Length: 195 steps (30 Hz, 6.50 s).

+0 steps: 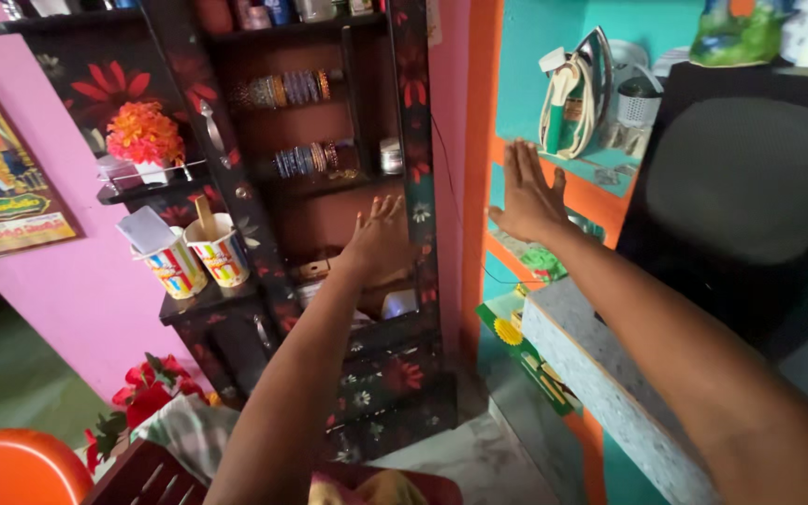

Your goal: The person retrieves an iron from a shelf, places it on a table, and plugs it into a wall socket. They then gather a pile of clothes from a bed and place them on a chair.

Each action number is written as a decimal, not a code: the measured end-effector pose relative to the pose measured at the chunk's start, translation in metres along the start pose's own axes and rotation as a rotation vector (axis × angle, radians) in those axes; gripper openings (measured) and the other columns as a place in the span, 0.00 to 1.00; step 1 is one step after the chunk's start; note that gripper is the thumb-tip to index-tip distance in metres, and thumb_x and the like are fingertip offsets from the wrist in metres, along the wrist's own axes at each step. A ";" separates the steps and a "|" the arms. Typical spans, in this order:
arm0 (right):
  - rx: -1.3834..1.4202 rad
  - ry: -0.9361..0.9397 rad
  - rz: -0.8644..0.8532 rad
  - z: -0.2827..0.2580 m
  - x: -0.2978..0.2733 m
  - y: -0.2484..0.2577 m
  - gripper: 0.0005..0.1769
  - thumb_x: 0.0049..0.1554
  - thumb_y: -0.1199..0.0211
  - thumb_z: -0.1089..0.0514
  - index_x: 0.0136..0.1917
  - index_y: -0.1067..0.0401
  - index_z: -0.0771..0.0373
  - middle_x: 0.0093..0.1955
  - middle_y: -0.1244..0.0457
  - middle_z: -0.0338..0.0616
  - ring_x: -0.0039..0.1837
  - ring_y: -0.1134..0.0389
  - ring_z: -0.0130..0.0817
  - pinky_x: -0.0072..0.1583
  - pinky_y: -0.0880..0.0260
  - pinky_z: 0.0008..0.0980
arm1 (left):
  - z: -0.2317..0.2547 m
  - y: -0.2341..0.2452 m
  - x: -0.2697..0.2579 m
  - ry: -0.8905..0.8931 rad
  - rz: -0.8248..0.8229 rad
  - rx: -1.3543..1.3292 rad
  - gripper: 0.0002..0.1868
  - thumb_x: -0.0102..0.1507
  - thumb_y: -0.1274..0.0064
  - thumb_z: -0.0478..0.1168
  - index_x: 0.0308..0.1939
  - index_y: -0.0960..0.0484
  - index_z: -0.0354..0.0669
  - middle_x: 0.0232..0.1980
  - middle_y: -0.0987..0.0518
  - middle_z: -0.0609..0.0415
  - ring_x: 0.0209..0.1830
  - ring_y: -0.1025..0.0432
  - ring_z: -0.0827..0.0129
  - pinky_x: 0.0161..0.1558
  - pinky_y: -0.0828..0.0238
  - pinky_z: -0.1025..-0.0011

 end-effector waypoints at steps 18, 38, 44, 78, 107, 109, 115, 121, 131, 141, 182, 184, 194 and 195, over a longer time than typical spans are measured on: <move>0.404 -0.475 0.288 0.095 0.145 -0.085 0.62 0.55 0.32 0.43 0.85 0.71 0.60 0.88 0.69 0.47 0.87 0.69 0.41 0.77 0.60 0.62 | 0.045 -0.056 0.197 -0.239 0.231 -0.139 0.49 0.61 0.41 0.62 0.76 0.41 0.37 0.78 0.40 0.38 0.81 0.52 0.43 0.76 0.58 0.42; 0.718 -0.413 1.241 0.218 0.286 -0.181 0.22 0.51 0.30 0.61 0.59 0.28 0.63 0.58 0.32 0.49 0.59 0.30 0.47 0.61 0.29 0.40 | 0.110 -0.147 0.458 -0.304 0.434 -0.519 0.40 0.60 0.40 0.58 0.63 0.25 0.26 0.54 0.20 0.27 0.56 0.24 0.39 0.57 0.27 0.54; 0.571 -0.421 1.297 0.237 0.313 -0.202 0.12 0.62 0.41 0.59 0.58 0.29 0.65 0.53 0.32 0.50 0.55 0.30 0.41 0.57 0.30 0.34 | 0.143 -0.159 0.486 -0.246 0.317 -0.648 0.30 0.54 0.40 0.56 0.49 0.17 0.34 0.42 0.16 0.35 0.45 0.21 0.43 0.49 0.23 0.54; 3.272 0.797 -0.022 0.121 0.362 -0.219 0.28 0.61 0.41 0.41 0.70 0.31 0.54 0.66 0.38 0.37 0.70 0.38 0.29 0.70 0.37 0.31 | 0.114 -0.076 0.349 -0.335 0.691 -0.740 0.22 0.60 0.46 0.46 0.56 0.19 0.42 0.54 0.20 0.36 0.53 0.25 0.40 0.54 0.27 0.50; 1.374 0.382 0.980 -0.278 0.012 -0.055 0.20 0.69 0.47 0.56 0.71 0.34 0.65 0.69 0.36 0.55 0.71 0.35 0.49 0.71 0.36 0.43 | 0.041 0.107 -0.100 0.284 1.192 -0.148 0.20 0.55 0.39 0.51 0.39 0.14 0.37 0.44 0.17 0.41 0.43 0.21 0.44 0.47 0.25 0.51; 1.482 0.555 1.034 -0.282 -0.034 -0.012 0.20 0.70 0.47 0.56 0.72 0.33 0.66 0.72 0.37 0.57 0.75 0.36 0.51 0.76 0.39 0.45 | 0.044 0.109 -0.125 0.281 1.229 -0.116 0.19 0.56 0.39 0.51 0.39 0.14 0.37 0.44 0.17 0.41 0.43 0.21 0.44 0.47 0.24 0.51; 1.132 0.376 0.720 -0.330 -0.118 -0.014 0.28 0.61 0.34 0.50 0.66 0.30 0.71 0.57 0.33 0.59 0.59 0.31 0.54 0.60 0.30 0.46 | 0.067 0.098 -0.208 0.393 1.295 -0.025 0.19 0.56 0.41 0.51 0.40 0.15 0.40 0.46 0.17 0.40 0.45 0.22 0.42 0.48 0.25 0.50; 1.186 0.429 0.585 -0.417 -0.198 -0.022 0.15 0.61 0.33 0.49 0.53 0.27 0.63 0.46 0.31 0.49 0.49 0.28 0.47 0.51 0.27 0.42 | 0.086 0.109 -0.309 0.564 1.294 0.040 0.20 0.58 0.42 0.55 0.42 0.14 0.43 0.48 0.16 0.43 0.45 0.21 0.45 0.49 0.24 0.51; 1.642 0.546 0.311 -0.565 -0.408 0.014 0.17 0.61 0.34 0.52 0.57 0.26 0.67 0.48 0.30 0.52 0.50 0.26 0.47 0.50 0.25 0.40 | 0.123 0.160 -0.527 0.737 1.411 0.224 0.20 0.58 0.41 0.54 0.45 0.14 0.45 0.51 0.16 0.45 0.48 0.20 0.47 0.51 0.23 0.55; 1.945 0.779 0.074 -0.670 -0.702 0.099 0.21 0.60 0.35 0.52 0.61 0.28 0.67 0.52 0.31 0.53 0.54 0.27 0.47 0.53 0.26 0.40 | 0.153 0.201 -0.800 0.943 1.429 0.567 0.17 0.60 0.41 0.52 0.45 0.14 0.45 0.51 0.16 0.46 0.50 0.21 0.48 0.52 0.23 0.55; 2.408 1.111 -1.190 -1.289 -0.982 0.096 0.23 0.66 0.47 0.52 0.69 0.35 0.67 0.63 0.36 0.51 0.64 0.33 0.43 0.64 0.34 0.38 | -0.212 0.422 -1.284 1.108 1.515 0.735 0.21 0.57 0.38 0.51 0.46 0.14 0.38 0.54 0.18 0.40 0.48 0.20 0.47 0.51 0.22 0.57; 2.423 1.089 -1.192 -1.325 -0.978 0.088 0.24 0.66 0.47 0.52 0.69 0.35 0.67 0.63 0.36 0.51 0.64 0.33 0.42 0.65 0.34 0.38 | -0.247 0.431 -1.299 1.100 1.500 0.716 0.21 0.57 0.38 0.51 0.46 0.14 0.38 0.54 0.18 0.40 0.48 0.20 0.47 0.51 0.22 0.57; 2.536 0.901 -1.165 -1.535 -0.962 0.058 0.24 0.67 0.50 0.52 0.71 0.37 0.67 0.66 0.37 0.50 0.67 0.35 0.41 0.67 0.36 0.37 | -0.431 0.505 -1.397 1.067 1.447 0.547 0.22 0.57 0.38 0.51 0.45 0.14 0.37 0.52 0.17 0.41 0.46 0.21 0.46 0.49 0.23 0.55; 2.551 0.892 -1.162 -1.557 -0.956 0.055 0.24 0.67 0.51 0.52 0.71 0.37 0.67 0.66 0.37 0.50 0.67 0.35 0.41 0.68 0.36 0.37 | -0.449 0.514 -1.403 1.061 1.465 0.521 0.22 0.57 0.38 0.51 0.46 0.14 0.37 0.52 0.17 0.41 0.46 0.21 0.46 0.48 0.24 0.55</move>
Point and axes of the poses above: each hand's wrist, its own x-axis towards the middle knuckle, its own y-axis out of the back of the hand, z = x × y, the point moved 4 cm from there along x, towards the middle knuckle
